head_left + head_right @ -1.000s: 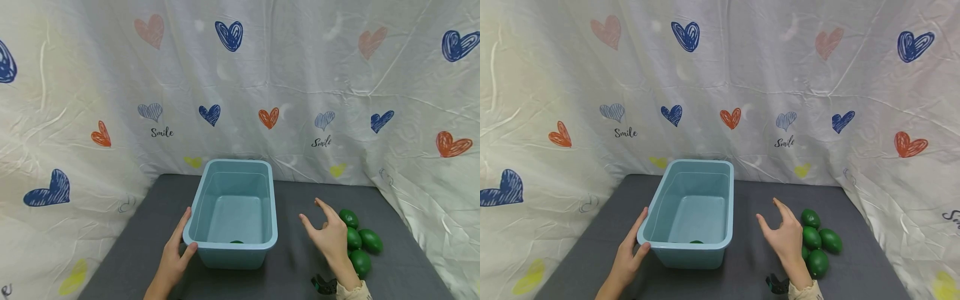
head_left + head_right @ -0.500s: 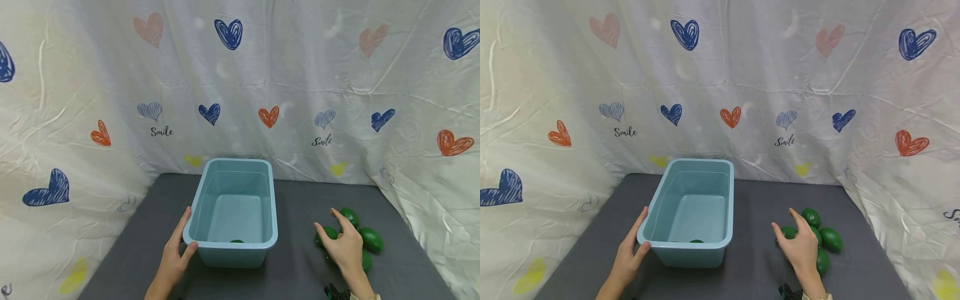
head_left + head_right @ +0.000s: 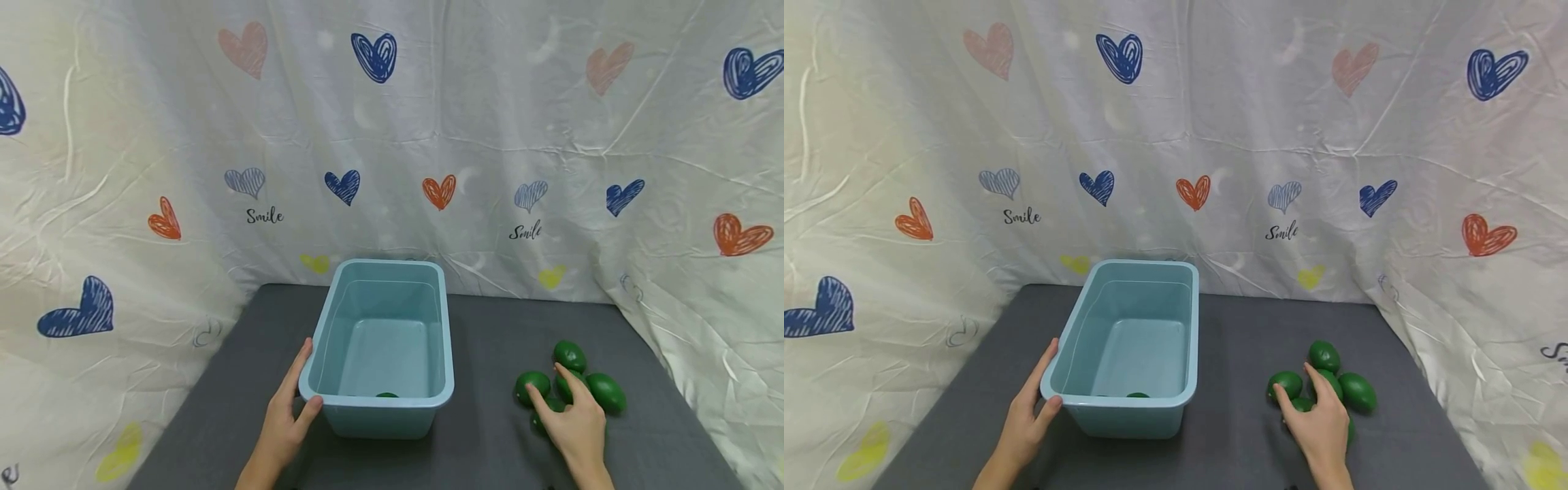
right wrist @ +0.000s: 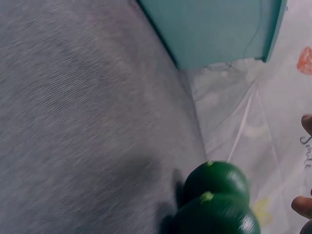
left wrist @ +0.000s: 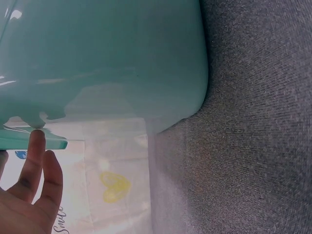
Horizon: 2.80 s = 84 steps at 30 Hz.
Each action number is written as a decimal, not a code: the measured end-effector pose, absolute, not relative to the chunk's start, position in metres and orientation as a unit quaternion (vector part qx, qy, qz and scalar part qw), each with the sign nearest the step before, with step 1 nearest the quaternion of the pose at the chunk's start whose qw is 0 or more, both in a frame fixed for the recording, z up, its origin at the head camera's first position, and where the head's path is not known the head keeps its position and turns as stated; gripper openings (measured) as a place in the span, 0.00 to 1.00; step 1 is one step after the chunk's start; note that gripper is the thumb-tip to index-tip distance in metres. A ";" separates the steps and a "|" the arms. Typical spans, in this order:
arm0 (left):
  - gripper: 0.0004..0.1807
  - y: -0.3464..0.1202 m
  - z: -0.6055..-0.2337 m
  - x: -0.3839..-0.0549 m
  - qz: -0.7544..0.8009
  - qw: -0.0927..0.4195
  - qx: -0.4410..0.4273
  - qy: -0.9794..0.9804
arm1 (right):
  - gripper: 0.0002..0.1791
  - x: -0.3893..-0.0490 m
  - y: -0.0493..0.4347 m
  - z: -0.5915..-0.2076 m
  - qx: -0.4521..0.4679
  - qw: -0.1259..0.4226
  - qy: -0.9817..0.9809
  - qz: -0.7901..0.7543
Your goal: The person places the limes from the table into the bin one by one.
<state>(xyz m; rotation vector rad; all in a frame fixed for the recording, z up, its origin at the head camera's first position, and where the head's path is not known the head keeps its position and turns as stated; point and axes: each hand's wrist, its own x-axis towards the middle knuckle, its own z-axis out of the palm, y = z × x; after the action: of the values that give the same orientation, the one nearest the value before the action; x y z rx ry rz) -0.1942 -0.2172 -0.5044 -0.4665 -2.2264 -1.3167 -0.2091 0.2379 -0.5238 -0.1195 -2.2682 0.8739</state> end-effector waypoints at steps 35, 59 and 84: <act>0.48 -0.218 -0.504 -0.194 -0.498 0.249 -0.167 -0.814 | 0.41 -0.177 0.255 -0.557 -0.146 0.187 -0.920 0.312; 0.47 -0.216 -0.504 -0.194 -0.495 0.240 -0.162 -0.819 | 0.46 -0.187 0.255 -0.554 -0.127 0.136 -0.935 0.301; 0.47 -0.218 -0.507 -0.195 -0.496 0.250 -0.176 -0.812 | 0.45 -0.186 0.252 -0.549 -0.135 0.143 -0.931 0.308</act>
<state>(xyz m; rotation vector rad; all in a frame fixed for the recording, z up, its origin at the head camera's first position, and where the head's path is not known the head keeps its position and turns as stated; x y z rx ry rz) -0.1951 -0.2178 -0.5066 -0.4786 -2.2115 -1.3513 -0.1862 0.2519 -0.5493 -0.3907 -2.6842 0.8873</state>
